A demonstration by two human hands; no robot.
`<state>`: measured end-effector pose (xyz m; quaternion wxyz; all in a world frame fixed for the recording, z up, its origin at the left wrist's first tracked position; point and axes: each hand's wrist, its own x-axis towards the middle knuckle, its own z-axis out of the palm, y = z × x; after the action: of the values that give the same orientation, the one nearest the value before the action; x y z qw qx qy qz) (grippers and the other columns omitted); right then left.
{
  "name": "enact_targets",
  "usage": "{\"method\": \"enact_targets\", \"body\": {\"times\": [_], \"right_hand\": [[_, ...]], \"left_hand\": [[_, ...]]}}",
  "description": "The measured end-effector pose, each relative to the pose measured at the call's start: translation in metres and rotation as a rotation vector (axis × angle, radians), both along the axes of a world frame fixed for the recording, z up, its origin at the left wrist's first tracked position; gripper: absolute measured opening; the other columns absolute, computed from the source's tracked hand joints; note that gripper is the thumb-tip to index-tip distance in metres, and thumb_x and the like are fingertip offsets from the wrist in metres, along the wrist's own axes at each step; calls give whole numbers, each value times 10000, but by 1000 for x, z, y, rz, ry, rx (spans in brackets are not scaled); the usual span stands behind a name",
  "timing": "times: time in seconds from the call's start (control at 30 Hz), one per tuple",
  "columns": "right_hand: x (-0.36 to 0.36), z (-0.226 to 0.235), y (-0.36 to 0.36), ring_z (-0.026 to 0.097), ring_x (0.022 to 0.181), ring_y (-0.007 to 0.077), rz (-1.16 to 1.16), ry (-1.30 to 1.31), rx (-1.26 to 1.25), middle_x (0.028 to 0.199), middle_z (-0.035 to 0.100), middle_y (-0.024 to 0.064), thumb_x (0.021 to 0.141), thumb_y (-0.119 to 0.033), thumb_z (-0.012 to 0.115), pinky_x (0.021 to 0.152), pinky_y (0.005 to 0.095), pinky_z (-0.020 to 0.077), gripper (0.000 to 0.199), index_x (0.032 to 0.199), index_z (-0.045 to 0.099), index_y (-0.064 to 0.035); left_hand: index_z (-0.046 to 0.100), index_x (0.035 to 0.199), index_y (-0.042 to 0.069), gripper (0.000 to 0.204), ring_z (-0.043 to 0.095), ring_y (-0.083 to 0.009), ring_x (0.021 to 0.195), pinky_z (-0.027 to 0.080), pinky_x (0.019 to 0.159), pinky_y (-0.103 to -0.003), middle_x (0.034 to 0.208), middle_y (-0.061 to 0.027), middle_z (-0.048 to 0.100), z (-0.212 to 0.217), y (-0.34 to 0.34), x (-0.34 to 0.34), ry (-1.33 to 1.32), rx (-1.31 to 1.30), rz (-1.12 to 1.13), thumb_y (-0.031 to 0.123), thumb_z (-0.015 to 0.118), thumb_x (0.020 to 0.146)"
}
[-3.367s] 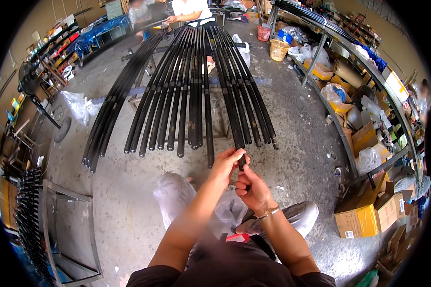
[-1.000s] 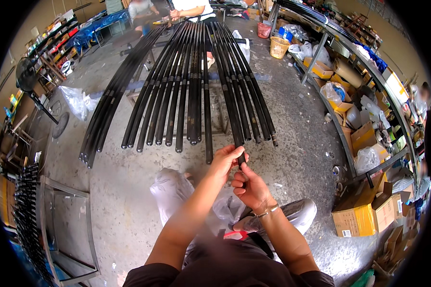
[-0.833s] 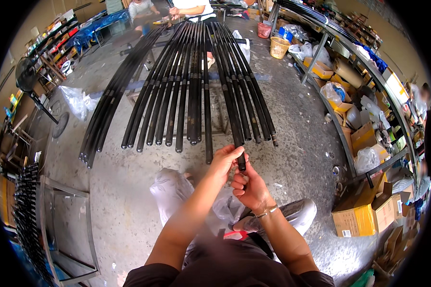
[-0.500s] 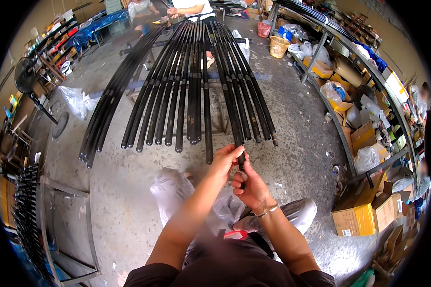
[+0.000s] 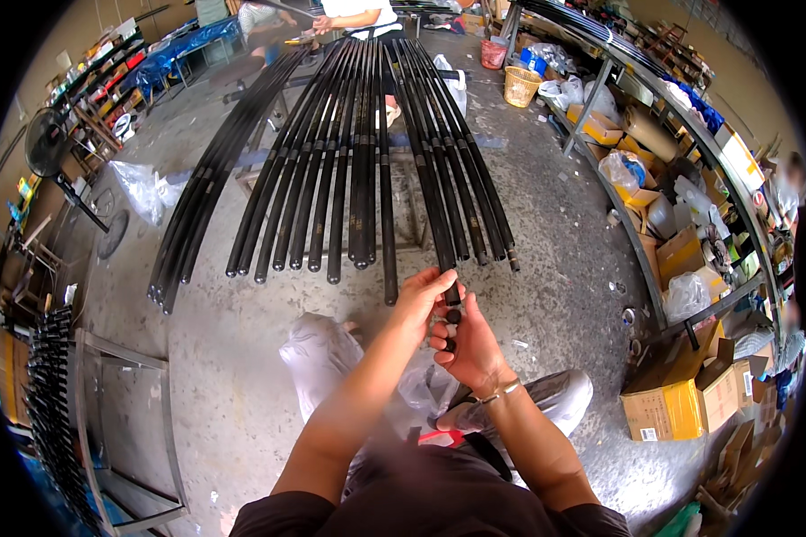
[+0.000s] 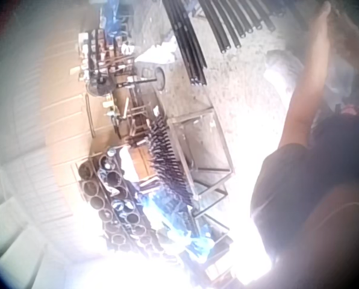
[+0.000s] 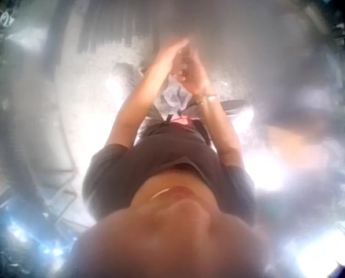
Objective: The person sits on a low stool and repeatedly picks up long black rods from a pile on the floor. They insert small black cylindrical pieces into the ends of the rods and place the rods back into the pile. Other workers are visible in the background performing similar tasks.
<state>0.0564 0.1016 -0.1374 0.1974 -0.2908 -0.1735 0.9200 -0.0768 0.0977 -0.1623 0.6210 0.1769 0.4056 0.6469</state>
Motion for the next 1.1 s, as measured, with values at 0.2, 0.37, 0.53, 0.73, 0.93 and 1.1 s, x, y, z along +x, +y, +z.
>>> {"method": "enact_targets", "body": {"times": [0.2,0.37,0.53,0.73,0.93,1.1], "right_hand": [[4,-10,4,514,694,133,-49,-48,100,790,539,3,959,-441,383,538,226,402,363,984,533,-111],[12,-28,4,523,708,123,-89,13,70,813,557,1,959,-397,417,566,228,421,320,1008,544,-107],[22,-34,-3,502,688,118,-159,-2,-7,801,548,-4,958,-361,438,568,226,419,287,996,533,-93],[34,-51,-10,517,722,126,-163,55,-106,826,559,14,962,-335,441,597,233,424,284,984,542,-69],[32,-45,-9,521,710,128,-177,80,-109,831,586,31,942,-308,491,590,229,422,244,943,556,-73],[35,-39,-13,503,709,119,-220,124,-62,834,572,22,912,-267,557,558,218,399,173,957,558,-100]], "left_hand": [[566,985,32,194,577,-153,754,485,684,-289,805,-49,593,4,0,2,-20,12,6,191,604,880],[554,1015,37,190,578,-145,704,481,611,-255,802,-55,592,-7,0,6,213,47,23,152,604,872],[543,1015,20,202,580,-129,709,483,580,-247,832,-54,598,-2,-11,20,345,6,-16,144,609,869],[522,973,14,180,451,-34,521,392,417,-201,711,9,538,-28,-12,38,531,185,152,116,620,861],[519,996,3,216,484,-33,584,404,452,-208,727,-3,562,-22,-5,35,661,239,206,121,630,854],[519,973,-5,209,502,-46,595,411,460,-222,752,-16,583,-6,1,36,612,337,205,141,620,863]]}}
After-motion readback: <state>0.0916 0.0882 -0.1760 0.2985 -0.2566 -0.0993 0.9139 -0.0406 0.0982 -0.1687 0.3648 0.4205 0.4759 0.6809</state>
